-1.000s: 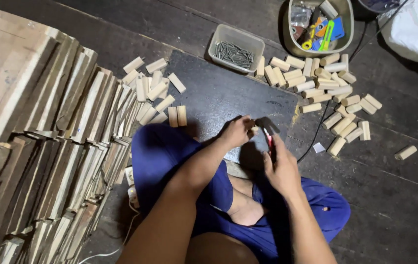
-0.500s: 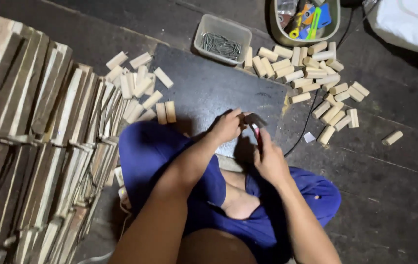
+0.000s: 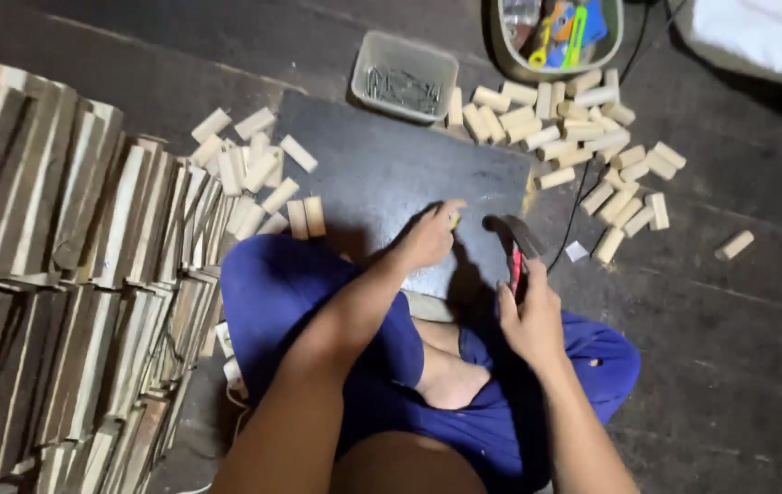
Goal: Hammering nails into small wooden blocks to assemble components while sitting on the floor.
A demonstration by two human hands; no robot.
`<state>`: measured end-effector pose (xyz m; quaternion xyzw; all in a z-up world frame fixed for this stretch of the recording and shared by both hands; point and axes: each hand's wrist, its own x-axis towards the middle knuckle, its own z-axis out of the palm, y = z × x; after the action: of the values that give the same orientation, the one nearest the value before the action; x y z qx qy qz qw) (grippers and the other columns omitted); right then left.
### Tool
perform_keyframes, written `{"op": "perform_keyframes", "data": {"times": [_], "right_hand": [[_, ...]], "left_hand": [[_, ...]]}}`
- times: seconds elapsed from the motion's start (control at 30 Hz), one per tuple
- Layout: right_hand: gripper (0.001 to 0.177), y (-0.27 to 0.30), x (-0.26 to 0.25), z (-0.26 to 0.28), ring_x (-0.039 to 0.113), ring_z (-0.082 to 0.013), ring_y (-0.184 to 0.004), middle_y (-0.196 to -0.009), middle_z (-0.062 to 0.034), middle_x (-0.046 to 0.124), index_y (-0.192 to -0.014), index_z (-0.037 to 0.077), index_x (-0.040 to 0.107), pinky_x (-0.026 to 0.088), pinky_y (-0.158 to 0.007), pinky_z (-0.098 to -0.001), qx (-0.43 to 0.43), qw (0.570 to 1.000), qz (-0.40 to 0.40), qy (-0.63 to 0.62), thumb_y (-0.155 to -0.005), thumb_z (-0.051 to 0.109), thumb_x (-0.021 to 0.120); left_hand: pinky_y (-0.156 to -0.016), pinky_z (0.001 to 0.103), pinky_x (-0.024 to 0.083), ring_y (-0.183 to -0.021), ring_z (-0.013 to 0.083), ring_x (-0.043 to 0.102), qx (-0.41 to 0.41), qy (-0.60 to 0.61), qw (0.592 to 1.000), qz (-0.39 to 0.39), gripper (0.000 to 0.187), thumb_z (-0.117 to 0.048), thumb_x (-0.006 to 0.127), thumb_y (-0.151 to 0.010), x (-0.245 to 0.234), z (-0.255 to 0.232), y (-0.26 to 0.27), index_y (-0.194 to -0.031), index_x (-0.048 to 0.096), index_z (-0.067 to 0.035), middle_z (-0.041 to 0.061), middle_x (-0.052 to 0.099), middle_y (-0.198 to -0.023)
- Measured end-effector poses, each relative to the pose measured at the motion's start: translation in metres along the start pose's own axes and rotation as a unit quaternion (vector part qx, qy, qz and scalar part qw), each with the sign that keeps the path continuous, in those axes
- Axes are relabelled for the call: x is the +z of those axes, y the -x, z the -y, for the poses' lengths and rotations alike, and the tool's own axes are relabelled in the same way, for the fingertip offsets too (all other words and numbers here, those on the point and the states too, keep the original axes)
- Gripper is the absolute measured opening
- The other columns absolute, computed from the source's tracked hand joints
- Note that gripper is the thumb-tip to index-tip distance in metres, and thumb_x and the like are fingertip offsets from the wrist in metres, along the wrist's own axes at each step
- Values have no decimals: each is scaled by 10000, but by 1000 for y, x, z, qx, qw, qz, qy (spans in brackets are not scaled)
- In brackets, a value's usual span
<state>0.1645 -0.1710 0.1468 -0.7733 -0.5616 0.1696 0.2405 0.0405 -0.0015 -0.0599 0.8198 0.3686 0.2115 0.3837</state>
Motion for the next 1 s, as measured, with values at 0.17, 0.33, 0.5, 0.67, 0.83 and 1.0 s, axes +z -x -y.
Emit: {"op": "perform_keyframes", "data": {"times": [0.17,0.33,0.5,0.67,0.83,1.0], "right_hand": [[522,12,0,12,717,-487,-804,-859,-287,713,-1385,100,514,527,-653,-540,103,992,32,-66,-901,163,699],[565,12,17,-4,726,-449,-758,-847,-254,718,-1417,141,525,519,-616,-510,117,989,53,-75,-887,191,711],[563,0,16,6,726,-471,-778,-897,-284,720,-1420,124,516,538,-660,-517,107,989,64,-77,-886,149,691],[588,-14,3,36,709,-510,-886,-974,-310,716,-1453,153,462,542,-730,-574,90,991,68,-79,-902,145,668],[575,-19,3,49,683,-535,-993,-1086,-348,688,-1455,110,423,551,-807,-601,66,993,79,-64,-921,134,633],[574,-29,-1,46,666,-553,-1050,-1151,-373,668,-1451,44,451,560,-867,-620,23,992,121,-19,-901,73,612]], "left_hand": [[-998,449,553,-1154,320,677,-82,40,996,20,492,-342,648,-879,-16,-20,9,-1348,501,-319,96,667,-1183],[-934,461,584,-1065,331,713,-66,44,997,12,374,-230,608,-942,-12,-14,12,-1303,570,-315,75,707,-1115],[-952,463,586,-1085,320,712,-61,40,997,35,376,-190,583,-942,-18,-16,8,-1287,591,-340,51,719,-1155],[-863,528,598,-965,441,723,-45,-3,998,51,324,-89,490,-912,-27,-31,4,-1191,655,-87,208,716,-1099],[-803,551,602,-912,439,721,-72,38,995,54,315,-97,540,-832,-24,-29,-1,-1110,687,-97,186,728,-965],[-739,555,608,-866,447,726,-27,30,998,43,317,-68,514,-782,-30,-28,-6,-1036,703,-54,211,724,-919]]}}
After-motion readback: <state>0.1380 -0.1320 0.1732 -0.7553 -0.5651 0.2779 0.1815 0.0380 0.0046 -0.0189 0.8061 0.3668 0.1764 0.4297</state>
